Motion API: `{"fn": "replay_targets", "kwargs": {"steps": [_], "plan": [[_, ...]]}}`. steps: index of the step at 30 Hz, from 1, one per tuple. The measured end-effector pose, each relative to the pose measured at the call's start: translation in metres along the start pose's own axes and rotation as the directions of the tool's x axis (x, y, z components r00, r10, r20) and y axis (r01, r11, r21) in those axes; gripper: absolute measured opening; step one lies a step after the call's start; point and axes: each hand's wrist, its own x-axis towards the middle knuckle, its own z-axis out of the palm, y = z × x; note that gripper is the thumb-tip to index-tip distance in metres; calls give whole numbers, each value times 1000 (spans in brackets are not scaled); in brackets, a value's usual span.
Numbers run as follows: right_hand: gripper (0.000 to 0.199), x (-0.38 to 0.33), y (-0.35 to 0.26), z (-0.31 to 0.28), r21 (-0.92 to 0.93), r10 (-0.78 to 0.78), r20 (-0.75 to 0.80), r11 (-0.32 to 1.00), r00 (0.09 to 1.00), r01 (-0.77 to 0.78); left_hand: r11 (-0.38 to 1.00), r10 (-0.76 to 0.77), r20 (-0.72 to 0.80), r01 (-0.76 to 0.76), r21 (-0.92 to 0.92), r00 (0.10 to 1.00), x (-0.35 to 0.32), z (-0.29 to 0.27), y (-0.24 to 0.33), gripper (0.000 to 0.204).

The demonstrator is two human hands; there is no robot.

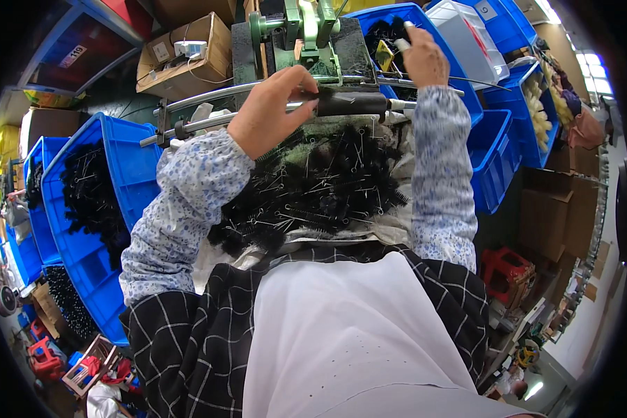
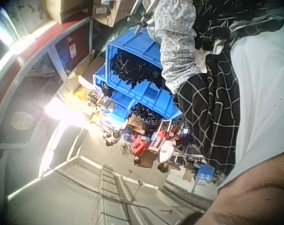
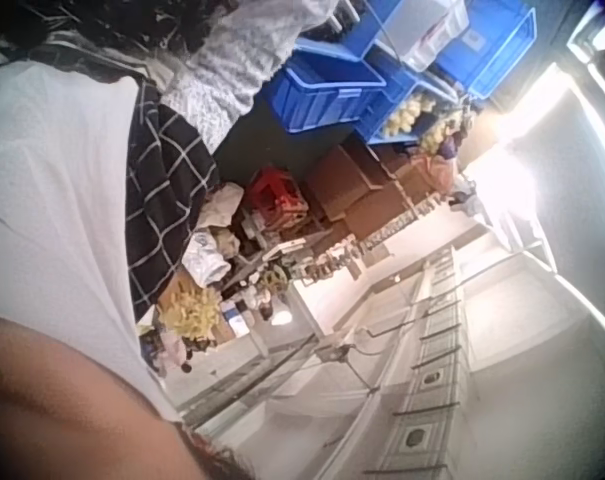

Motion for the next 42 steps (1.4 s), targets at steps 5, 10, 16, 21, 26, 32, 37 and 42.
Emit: {"fn": "replay_targets", "kwargs": {"steps": [5,10,16,21,26,32,37,42], "plan": [[33,-51,-86,-43,743,-252,529,600,811,-298,998,36,-141,-43,-48,989,15,18,-14,20],[26,-38,-69,-2,363,-57,216,932,975,-25,962,-61,-30,66,263,998,-9,10,-15,31],[23,-20,-53,47,8,-31,173,1000,984,30,794,-427,409,118,596,806,-17,44,-61,37],[23,-16,-57,56,59,-92,177,995,980,83,748,-494,489,65,661,719,-4,64,-91,45],[22,-15,-53,61,82,-101,187,993,977,87,678,-608,521,51,733,599,-1,70,-82,45],[22,-16,-52,61,96,-108,156,991,982,94,720,-569,541,57,692,619,-4,53,-66,40],[24,-19,-47,62,122,-95,166,990,982,75,818,-362,406,77,570,839,-17,30,-30,32],[23,-10,-46,76,89,-146,150,987,978,134,932,-167,222,80,354,961,-25,-2,-3,25]]}}
